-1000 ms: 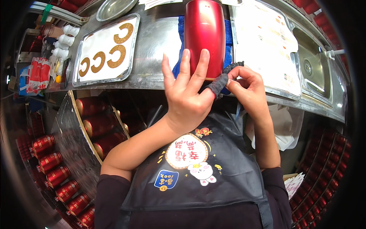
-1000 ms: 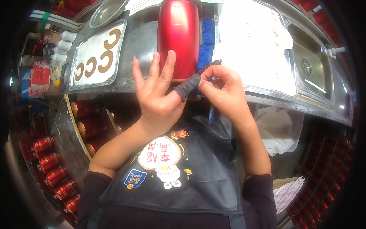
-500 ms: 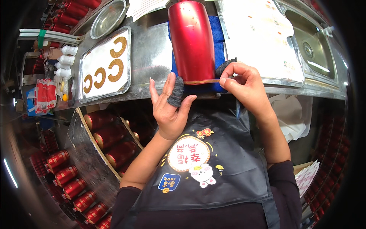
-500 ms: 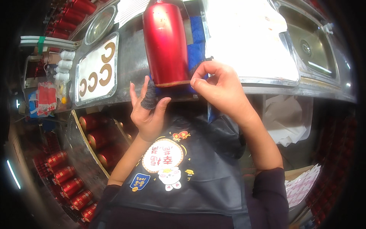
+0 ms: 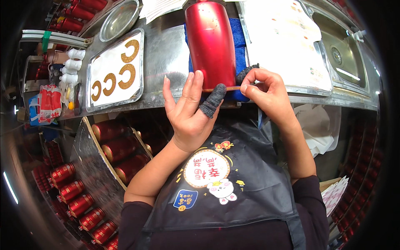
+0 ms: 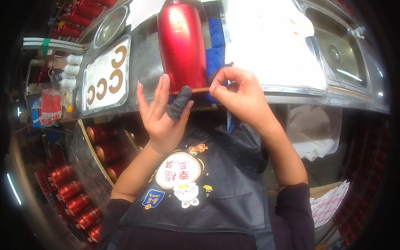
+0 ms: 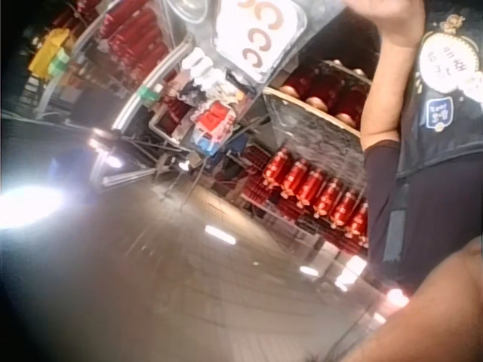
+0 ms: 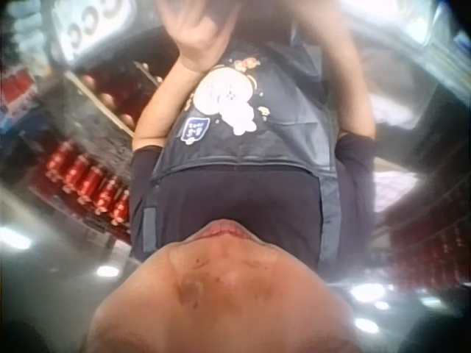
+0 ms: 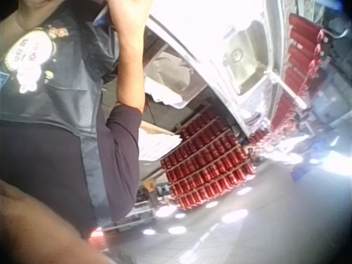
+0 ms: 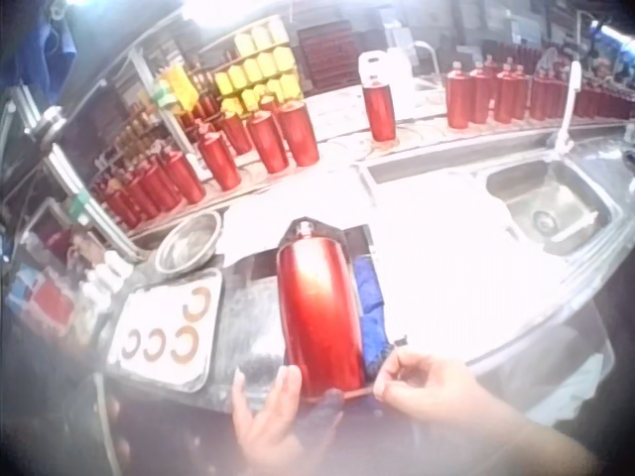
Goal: The person picks up red cylindrical bottles, wipes them with a blue cloth, applies a gold circular label to the neck, and places them on a tray. They repeat this process for multiple bottles.
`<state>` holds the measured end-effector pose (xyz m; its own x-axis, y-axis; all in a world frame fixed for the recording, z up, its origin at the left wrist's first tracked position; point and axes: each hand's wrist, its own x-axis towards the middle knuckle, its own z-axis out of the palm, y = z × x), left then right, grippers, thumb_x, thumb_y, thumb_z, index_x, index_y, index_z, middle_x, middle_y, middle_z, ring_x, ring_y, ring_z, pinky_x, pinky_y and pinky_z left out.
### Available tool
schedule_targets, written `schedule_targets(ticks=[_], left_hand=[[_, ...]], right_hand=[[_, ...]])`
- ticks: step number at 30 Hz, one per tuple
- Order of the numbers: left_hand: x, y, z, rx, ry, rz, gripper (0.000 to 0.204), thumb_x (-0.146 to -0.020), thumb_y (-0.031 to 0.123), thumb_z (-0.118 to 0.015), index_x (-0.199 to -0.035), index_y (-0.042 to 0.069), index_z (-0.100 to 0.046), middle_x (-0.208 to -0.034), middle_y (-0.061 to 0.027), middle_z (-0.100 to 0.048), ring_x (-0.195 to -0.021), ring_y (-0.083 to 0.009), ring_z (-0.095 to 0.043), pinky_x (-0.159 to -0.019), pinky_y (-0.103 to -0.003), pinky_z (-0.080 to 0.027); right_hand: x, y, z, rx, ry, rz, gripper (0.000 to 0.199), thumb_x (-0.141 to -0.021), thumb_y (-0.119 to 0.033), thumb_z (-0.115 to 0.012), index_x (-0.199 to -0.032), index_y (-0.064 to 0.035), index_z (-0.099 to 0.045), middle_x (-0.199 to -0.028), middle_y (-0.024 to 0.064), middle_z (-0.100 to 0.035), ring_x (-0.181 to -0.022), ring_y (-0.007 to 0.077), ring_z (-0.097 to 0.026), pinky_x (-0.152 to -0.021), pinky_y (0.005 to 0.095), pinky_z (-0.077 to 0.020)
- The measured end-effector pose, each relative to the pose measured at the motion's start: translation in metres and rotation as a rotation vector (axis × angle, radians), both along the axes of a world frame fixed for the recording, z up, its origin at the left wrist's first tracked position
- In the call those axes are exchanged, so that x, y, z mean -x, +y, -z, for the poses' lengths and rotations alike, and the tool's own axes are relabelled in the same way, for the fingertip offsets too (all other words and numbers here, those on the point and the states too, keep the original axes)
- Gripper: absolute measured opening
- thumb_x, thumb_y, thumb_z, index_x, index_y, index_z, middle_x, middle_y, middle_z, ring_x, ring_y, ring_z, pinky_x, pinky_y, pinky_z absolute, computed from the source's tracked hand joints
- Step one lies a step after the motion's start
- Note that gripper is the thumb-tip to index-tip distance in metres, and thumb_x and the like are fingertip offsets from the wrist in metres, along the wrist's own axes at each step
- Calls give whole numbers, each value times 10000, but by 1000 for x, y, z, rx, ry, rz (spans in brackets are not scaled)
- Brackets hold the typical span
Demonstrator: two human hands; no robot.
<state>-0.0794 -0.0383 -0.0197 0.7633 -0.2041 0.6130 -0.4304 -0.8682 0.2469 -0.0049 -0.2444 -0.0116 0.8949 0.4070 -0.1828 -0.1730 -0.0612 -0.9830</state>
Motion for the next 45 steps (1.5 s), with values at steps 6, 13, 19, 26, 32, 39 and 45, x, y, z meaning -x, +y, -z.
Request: schedule_targets(ticks=[6,13,19,26,32,39,45], left_hand=[[-15,-13,-5,-103,47,-34,474,-706,82,-840,-1170,104,-746,-1427,-215,-568,-1253,-387,-604,-1143,-624,-258],[-8,5,9,419,142,-19,549,-764,141,-852,-1253,-19,-662,-1385,-217,-600,-1255,-347,-609,-1139,-623,-282],[16,10,26,325,137,-35,415,-784,132,-843,-1141,-32,-710,-1360,-234,-613,-1237,-360,-619,-1152,-632,-245],[13,10,23,249,128,-6,360,-791,130,-835,-1100,-23,-728,-1366,-231,-609,-1233,-376,-621,-1148,-648,-210],[7,8,15,124,67,-5,352,-774,152,-838,-1103,62,-752,-1424,-218,-568,-1242,-390,-612,-1144,-654,-208],[-9,-12,2,-36,-11,-26,266,-718,148,-765,-981,179,-784,-1444,-226,-550,-1266,-472,-565,-1101,-729,-220],[-22,1,7,346,48,23,552,-751,87,-836,-1274,19,-672,-1375,-210,-607,-1248,-370,-612,-1119,-595,-343]], right_hand=[[5,2,1,71,-85,22,103,-854,-83,-692,-829,11,-659,-825,5,-616,-672,34,-560,-595,204,-431],[5,5,-3,59,-97,22,103,-860,-94,-704,-818,-13,-657,-832,-21,-573,-709,14,-505,-607,181,-382],[10,-2,-15,78,-82,32,104,-862,-89,-700,-814,-15,-644,-826,-28,-565,-696,10,-499,-601,182,-383],[6,-3,-10,68,-107,37,91,-867,-72,-681,-812,-16,-635,-803,-37,-569,-674,2,-494,-585,179,-376],[3,0,2,18,-66,24,81,-876,-64,-674,-833,-16,-625,-776,-43,-585,-652,-4,-491,-570,174,-363],[2,4,1,56,-76,24,86,-869,-64,-699,-849,-7,-638,-809,-46,-581,-646,-10,-483,-569,165,-358],[6,4,1,124,-109,22,91,-857,-80,-710,-827,-11,-658,-859,-28,-581,-700,7,-502,-600,177,-377]])
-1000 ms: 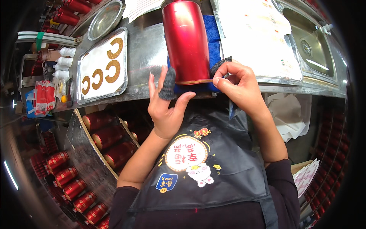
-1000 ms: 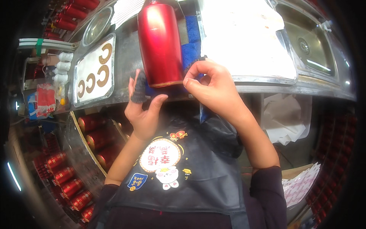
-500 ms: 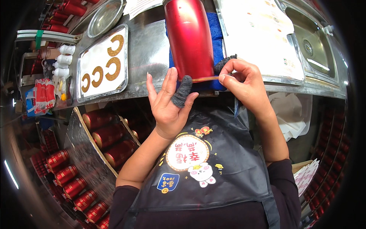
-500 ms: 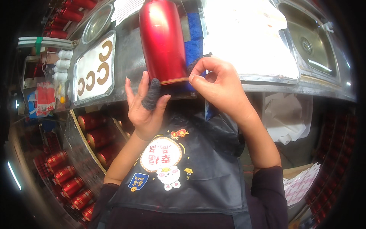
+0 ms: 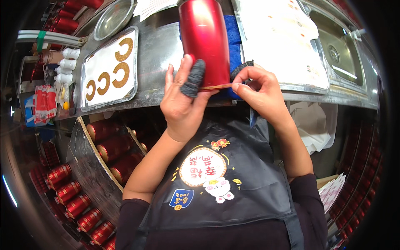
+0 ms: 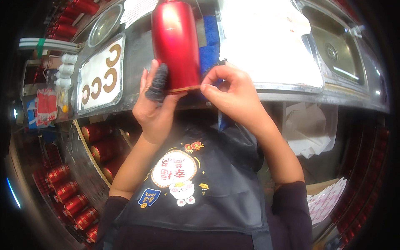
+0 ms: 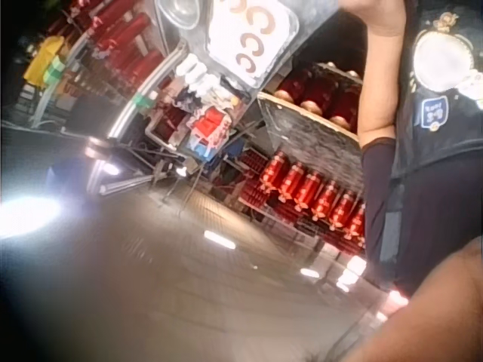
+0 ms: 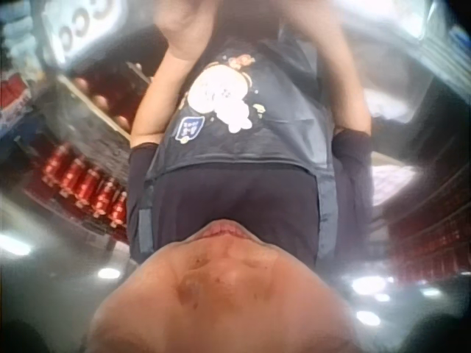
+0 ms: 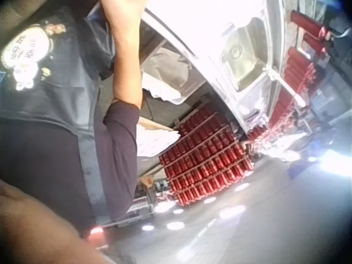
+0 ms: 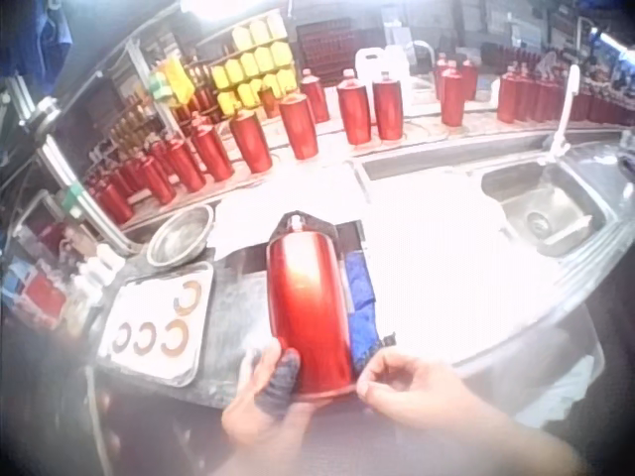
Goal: The person picks up red cylindrical bottles, wipes them with a blue cloth, applies a gold circular label to the neck, and places them on a tray. They repeat this process for multiple bottles.
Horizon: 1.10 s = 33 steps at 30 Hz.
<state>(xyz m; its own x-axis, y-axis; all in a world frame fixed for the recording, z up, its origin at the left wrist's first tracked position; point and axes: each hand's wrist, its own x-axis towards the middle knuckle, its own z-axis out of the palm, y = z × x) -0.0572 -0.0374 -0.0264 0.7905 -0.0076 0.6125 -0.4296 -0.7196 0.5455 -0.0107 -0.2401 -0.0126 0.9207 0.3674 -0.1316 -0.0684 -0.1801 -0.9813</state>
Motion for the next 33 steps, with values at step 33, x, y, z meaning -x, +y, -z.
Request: schedule_targets(ticks=[33], left_hand=[[-2,-5,-7,-116,28,-51,614,-748,245,-846,-1299,41,-668,-1428,-244,-553,-1306,-387,-561,-1123,-646,-276]], right_hand=[[23,20,5,-172,-123,160,180,-857,4,-622,-1036,-6,-605,-943,53,-562,-654,79,-482,-576,232,-396]])
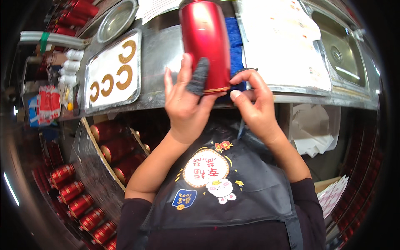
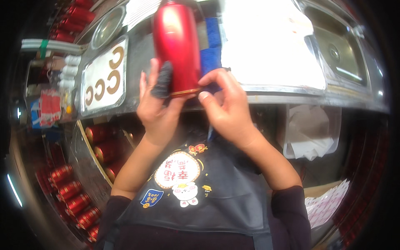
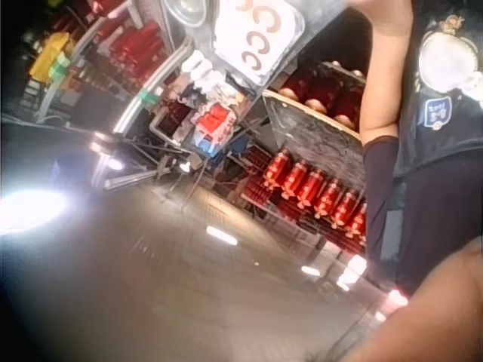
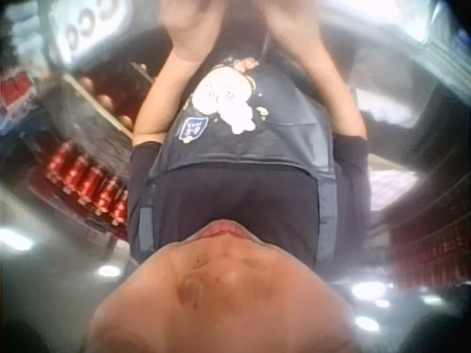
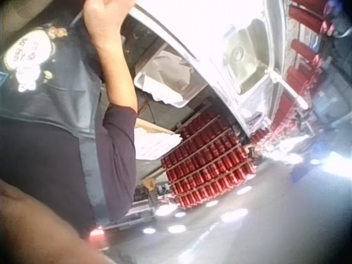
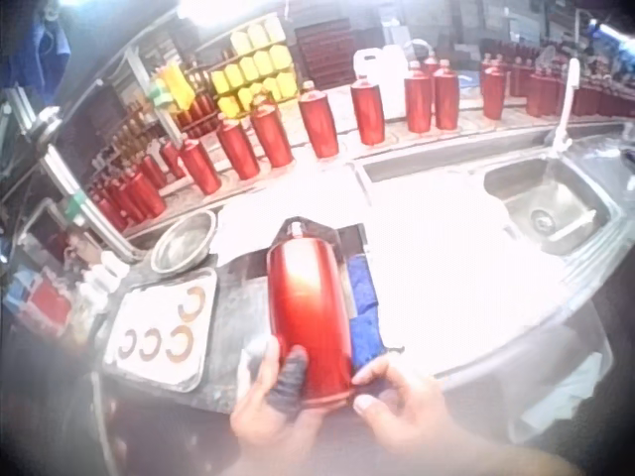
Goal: The person picks up red cylindrical bottles, wipes them with a blue cloth, applies a gold circular label to the neck, and places them on a tray. They repeat this process for multiple bottles.
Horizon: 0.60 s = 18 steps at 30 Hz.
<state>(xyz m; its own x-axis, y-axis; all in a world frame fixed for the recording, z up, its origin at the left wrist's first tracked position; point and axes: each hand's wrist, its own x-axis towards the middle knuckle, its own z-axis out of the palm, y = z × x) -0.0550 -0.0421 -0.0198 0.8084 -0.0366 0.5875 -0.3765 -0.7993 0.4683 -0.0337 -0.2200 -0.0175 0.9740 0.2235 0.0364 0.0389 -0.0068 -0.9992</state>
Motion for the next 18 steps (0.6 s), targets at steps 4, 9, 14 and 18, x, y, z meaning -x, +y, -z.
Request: schedule_targets(ticks=[4,9,14,18], left_hand=[[6,9,14,334,182,34,709,-753,187,-867,-1368,-16,-580,-1428,-241,-556,-1320,-384,-551,-1151,-613,-264],[34,18,27,205,107,15,536,-786,97,-831,-1266,-39,-635,-1391,-265,-577,-1304,-379,-568,-1169,-633,-208],[43,20,33,30,76,23,339,-775,81,-829,-1085,-6,-726,-1362,-260,-604,-1179,-351,-660,-1160,-659,-167],[39,18,26,-43,37,39,340,-769,78,-829,-1085,0,-731,-1375,-260,-594,-1141,-327,-680,-1164,-644,-160]], right_hand=[[13,2,-3,159,-184,47,263,-822,-15,-663,-1080,-3,-612,-1006,83,-570,-631,113,-459,-554,257,-371],[8,22,-5,398,-495,175,476,-754,-253,-799,-1103,-33,-562,-984,108,-581,-870,299,-585,-650,385,-530],[2,38,-1,417,-516,249,454,-769,-214,-791,-1084,-24,-527,-994,115,-558,-853,298,-589,-578,382,-525],[4,36,1,299,-434,233,369,-824,-126,-764,-1090,-12,-536,-980,120,-532,-731,240,-511,-581,322,-431]])
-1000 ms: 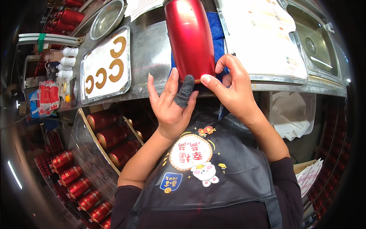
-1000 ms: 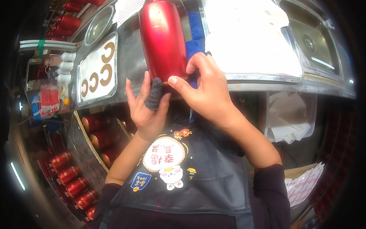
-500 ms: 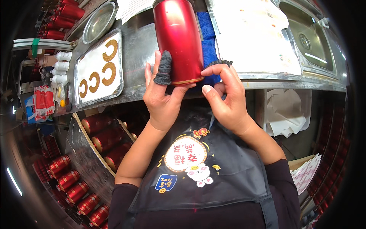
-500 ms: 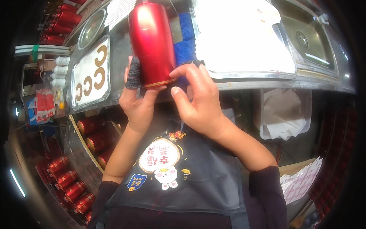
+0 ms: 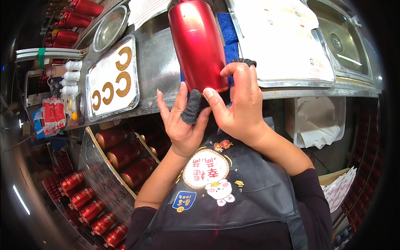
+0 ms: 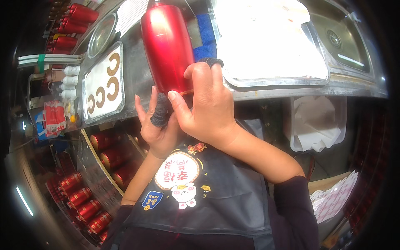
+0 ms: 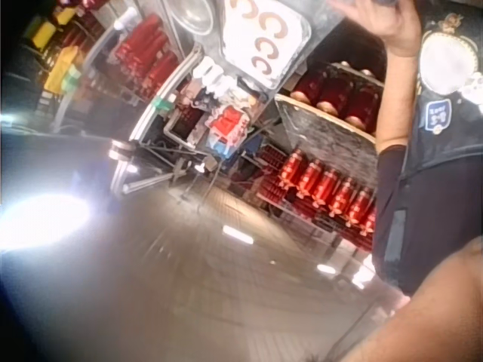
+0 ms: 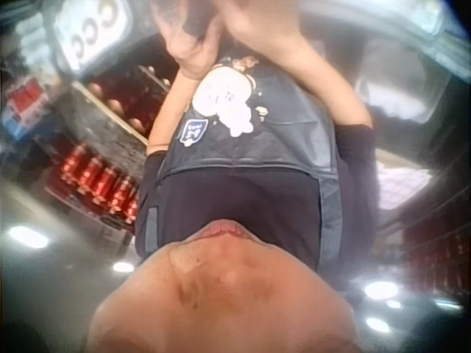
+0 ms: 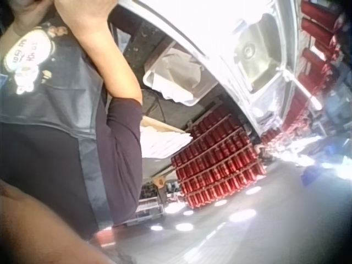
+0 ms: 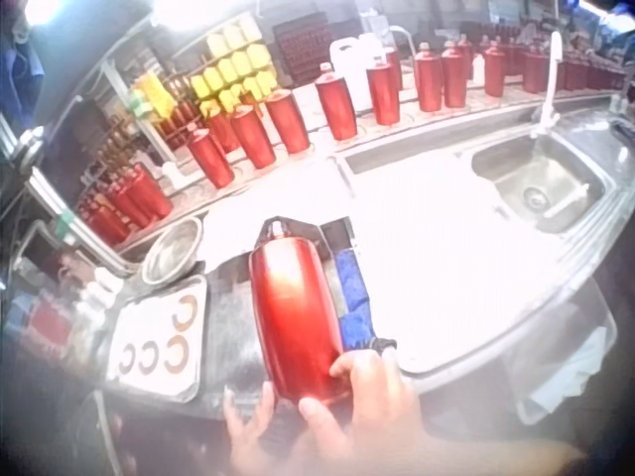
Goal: The person picks up red cylindrical bottles, wipes them with a blue cloth, applies a gold circular label to the neck, and places them on a tray. They repeat this process for multiple bottles.
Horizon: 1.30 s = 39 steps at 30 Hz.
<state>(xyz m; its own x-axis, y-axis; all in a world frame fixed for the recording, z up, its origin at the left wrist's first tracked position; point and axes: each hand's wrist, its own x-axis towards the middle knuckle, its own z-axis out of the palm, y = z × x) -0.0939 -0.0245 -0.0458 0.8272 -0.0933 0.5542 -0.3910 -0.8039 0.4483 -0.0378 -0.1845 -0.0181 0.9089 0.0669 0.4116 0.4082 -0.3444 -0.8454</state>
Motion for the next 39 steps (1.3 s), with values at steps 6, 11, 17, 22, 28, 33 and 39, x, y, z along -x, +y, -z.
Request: schedule_targets(ticks=[6,11,17,22,28,33,39], left_hand=[[-7,-5,-22,-170,-3,3,361,-738,86,-824,-1089,48,-747,-1403,-272,-566,-1134,-339,-681,-1162,-627,-190],[-16,-12,-44,-327,-47,14,359,-707,87,-804,-1064,111,-772,-1424,-262,-551,-1170,-379,-650,-1167,-614,-195],[-36,-38,-53,-424,-69,47,151,-628,179,-746,-608,83,-632,-1424,-159,-588,-1424,-396,-426,-1172,-681,-84],[-36,-13,-58,-62,4,81,734,-684,119,-816,-1379,49,-591,-1616,-174,-342,-1527,-395,-222,-1182,-650,29],[-72,-8,-39,-246,-99,288,1110,-642,26,-756,-1600,110,-202,-1580,-141,-409,-1476,-345,-366,-1180,-656,-57],[-65,-5,-29,-250,-97,174,1029,-786,177,-830,-1581,19,-196,-1525,-189,-463,-1406,-370,-450,-1176,-560,-240],[-45,13,-6,112,251,81,871,-882,368,-735,-1548,36,-283,-1577,-207,-376,-1405,-368,-444,-1152,-696,-6]], right_hand=[[-2,-9,0,-37,-1,-69,262,-837,-23,-671,-1073,-8,-560,-1009,135,-592,-822,294,-576,-639,365,-517],[1,-20,10,-303,207,-131,223,-877,49,-572,-1088,0,-626,-989,106,-602,-758,191,-540,-636,282,-457],[10,-42,20,-339,293,-106,263,-908,81,-531,-1143,8,-623,-1056,67,-552,-712,80,-533,-625,211,-437],[19,-46,8,-41,-224,-70,288,-826,58,-633,-1103,-14,-665,-910,141,-691,-614,253,-610,-562,339,-494],[22,-28,10,173,-188,-283,272,-767,66,-639,-1025,-17,-671,-712,90,-642,-539,267,-613,-508,365,-460],[26,-33,21,49,-10,-199,256,-812,81,-616,-1056,15,-662,-844,128,-686,-552,221,-622,-535,312,-480],[34,-33,26,99,50,-185,270,-774,56,-635,-1038,7,-663,-913,138,-704,-569,257,-657,-545,326,-496]])
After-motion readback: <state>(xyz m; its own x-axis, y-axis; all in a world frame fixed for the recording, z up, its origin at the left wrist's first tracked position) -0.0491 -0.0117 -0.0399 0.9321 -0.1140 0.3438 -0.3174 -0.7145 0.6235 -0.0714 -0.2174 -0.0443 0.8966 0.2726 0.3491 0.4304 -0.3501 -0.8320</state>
